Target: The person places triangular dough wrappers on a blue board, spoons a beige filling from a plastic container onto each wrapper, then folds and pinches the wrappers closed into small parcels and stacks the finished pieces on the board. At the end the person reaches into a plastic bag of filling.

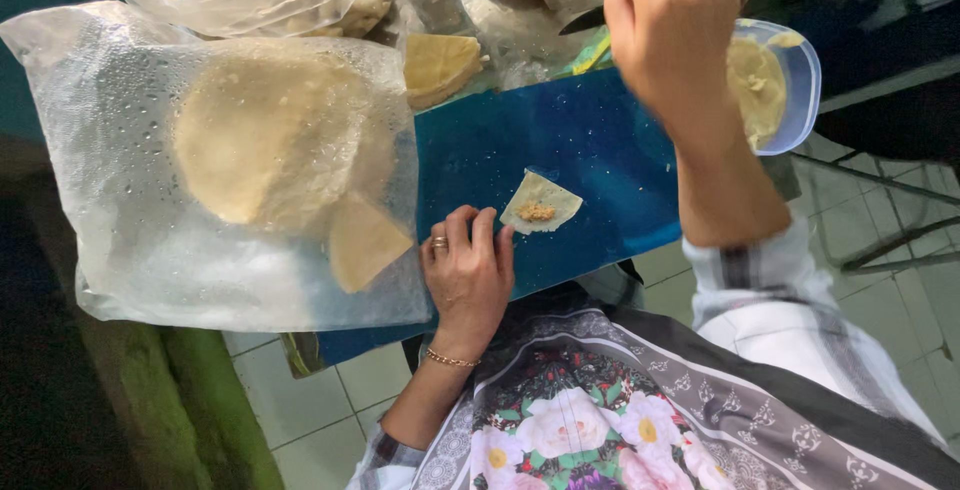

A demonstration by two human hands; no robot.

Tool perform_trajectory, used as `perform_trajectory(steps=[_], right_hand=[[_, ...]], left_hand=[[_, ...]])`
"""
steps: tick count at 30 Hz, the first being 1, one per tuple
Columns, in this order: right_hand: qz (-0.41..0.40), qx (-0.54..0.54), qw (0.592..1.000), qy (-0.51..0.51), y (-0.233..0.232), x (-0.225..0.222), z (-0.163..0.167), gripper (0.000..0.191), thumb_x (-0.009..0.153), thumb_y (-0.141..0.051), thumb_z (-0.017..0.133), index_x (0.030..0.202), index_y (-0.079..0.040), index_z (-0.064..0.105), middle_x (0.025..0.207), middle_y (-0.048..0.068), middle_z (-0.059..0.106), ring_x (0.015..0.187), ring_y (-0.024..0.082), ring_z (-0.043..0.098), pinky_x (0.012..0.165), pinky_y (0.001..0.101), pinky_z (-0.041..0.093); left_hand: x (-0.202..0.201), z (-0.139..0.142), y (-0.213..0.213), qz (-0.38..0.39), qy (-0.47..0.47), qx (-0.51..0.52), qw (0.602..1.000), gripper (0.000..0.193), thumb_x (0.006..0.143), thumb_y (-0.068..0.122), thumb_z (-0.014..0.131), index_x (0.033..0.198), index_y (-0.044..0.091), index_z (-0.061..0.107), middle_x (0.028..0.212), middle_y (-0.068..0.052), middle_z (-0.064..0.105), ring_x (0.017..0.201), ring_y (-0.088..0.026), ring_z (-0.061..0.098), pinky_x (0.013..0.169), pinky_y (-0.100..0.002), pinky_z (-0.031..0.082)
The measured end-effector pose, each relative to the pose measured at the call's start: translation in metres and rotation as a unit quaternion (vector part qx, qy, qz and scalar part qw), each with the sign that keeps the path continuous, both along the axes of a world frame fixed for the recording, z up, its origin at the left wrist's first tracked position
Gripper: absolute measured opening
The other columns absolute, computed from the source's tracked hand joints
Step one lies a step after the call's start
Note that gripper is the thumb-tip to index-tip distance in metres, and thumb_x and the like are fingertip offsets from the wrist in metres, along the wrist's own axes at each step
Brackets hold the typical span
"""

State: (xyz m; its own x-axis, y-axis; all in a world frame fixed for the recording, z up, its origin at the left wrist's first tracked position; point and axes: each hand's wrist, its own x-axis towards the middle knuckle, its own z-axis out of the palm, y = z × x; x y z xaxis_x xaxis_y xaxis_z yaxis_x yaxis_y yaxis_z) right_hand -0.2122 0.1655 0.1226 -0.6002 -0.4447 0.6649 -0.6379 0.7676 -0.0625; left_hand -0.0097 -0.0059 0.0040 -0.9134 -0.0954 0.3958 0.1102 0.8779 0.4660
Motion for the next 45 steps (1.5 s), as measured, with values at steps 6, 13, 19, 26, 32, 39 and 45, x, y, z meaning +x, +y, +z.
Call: perform_trajectory(steps=[6,13,19,26,32,39,45], right_hand=[[0.000,-0.008,0.960,-0.280,0.037,0.130,-0.093,0.022,0.087,-0.027,0.082,0.097,-0.010,0.072,0.093,0.007,0.067,0.084,0.027,0.068,0.070,0.0387,0.053],[-0.003,-0.106,0.933,-0.344,0.027,0.137,-0.105,0.017,0.087,-0.017,0.080,0.093,-0.008,0.067,0.096,0.007,0.067,0.077,0.022,0.069,0.067,0.0350,0.054],[0.055,-0.173,0.920,-0.348,0.024,0.144,-0.114,0.024,0.088,-0.011,0.082,0.105,-0.006,0.066,0.098,0.007,0.070,0.080,0.022,0.070,0.070,0.0334,0.056],[0.094,-0.117,0.961,-0.230,0.019,0.161,-0.114,0.040,0.089,-0.011,0.082,0.122,-0.003,0.061,0.113,0.007,0.072,0.098,0.026,0.071,0.081,0.0395,0.053],[0.111,-0.022,0.972,-0.207,0.020,0.161,-0.110,0.042,0.084,-0.016,0.082,0.123,-0.004,0.071,0.113,0.006,0.071,0.094,0.025,0.068,0.076,0.0382,0.051],[0.124,-0.084,0.942,-0.299,0.013,0.131,-0.118,0.015,0.086,-0.014,0.080,0.101,-0.012,0.075,0.098,0.003,0.066,0.091,0.026,0.064,0.078,0.0369,0.052],[0.125,-0.087,0.889,-0.431,0.012,0.103,-0.117,0.015,0.082,-0.016,0.082,0.088,-0.006,0.072,0.089,0.004,0.068,0.085,0.026,0.065,0.073,0.0376,0.051]], left_hand=[[-0.008,0.003,0.004,0.009,-0.057,0.040,0.998,0.015,0.090,0.020,0.075,0.096,0.011,0.064,0.103,-0.007,0.061,0.097,-0.028,0.060,0.078,-0.044,0.044],[-0.010,0.005,0.001,-0.023,-0.061,0.107,0.992,0.013,0.090,0.012,0.074,0.094,0.010,0.062,0.094,-0.006,0.065,0.087,-0.026,0.063,0.073,-0.043,0.045],[-0.008,0.003,0.004,-0.073,-0.019,0.160,0.984,0.015,0.091,0.007,0.075,0.102,0.009,0.065,0.099,-0.005,0.069,0.091,-0.025,0.066,0.079,-0.040,0.049],[-0.007,0.003,-0.003,-0.165,-0.006,0.101,0.981,0.029,0.088,0.008,0.078,0.114,0.004,0.065,0.112,-0.008,0.067,0.099,-0.028,0.064,0.086,-0.040,0.051],[-0.010,-0.001,-0.007,-0.198,-0.035,0.064,0.977,0.032,0.082,-0.003,0.069,0.114,0.002,0.065,0.113,-0.010,0.067,0.100,-0.029,0.065,0.085,-0.038,0.056],[-0.015,0.001,0.005,-0.108,-0.084,0.148,0.979,0.014,0.092,0.001,0.070,0.104,0.007,0.068,0.101,-0.011,0.065,0.092,-0.030,0.066,0.078,-0.040,0.054],[-0.035,0.003,0.000,-0.089,-0.115,0.191,0.971,0.008,0.088,0.006,0.073,0.094,0.007,0.068,0.092,-0.012,0.063,0.085,-0.031,0.065,0.073,-0.041,0.053]])
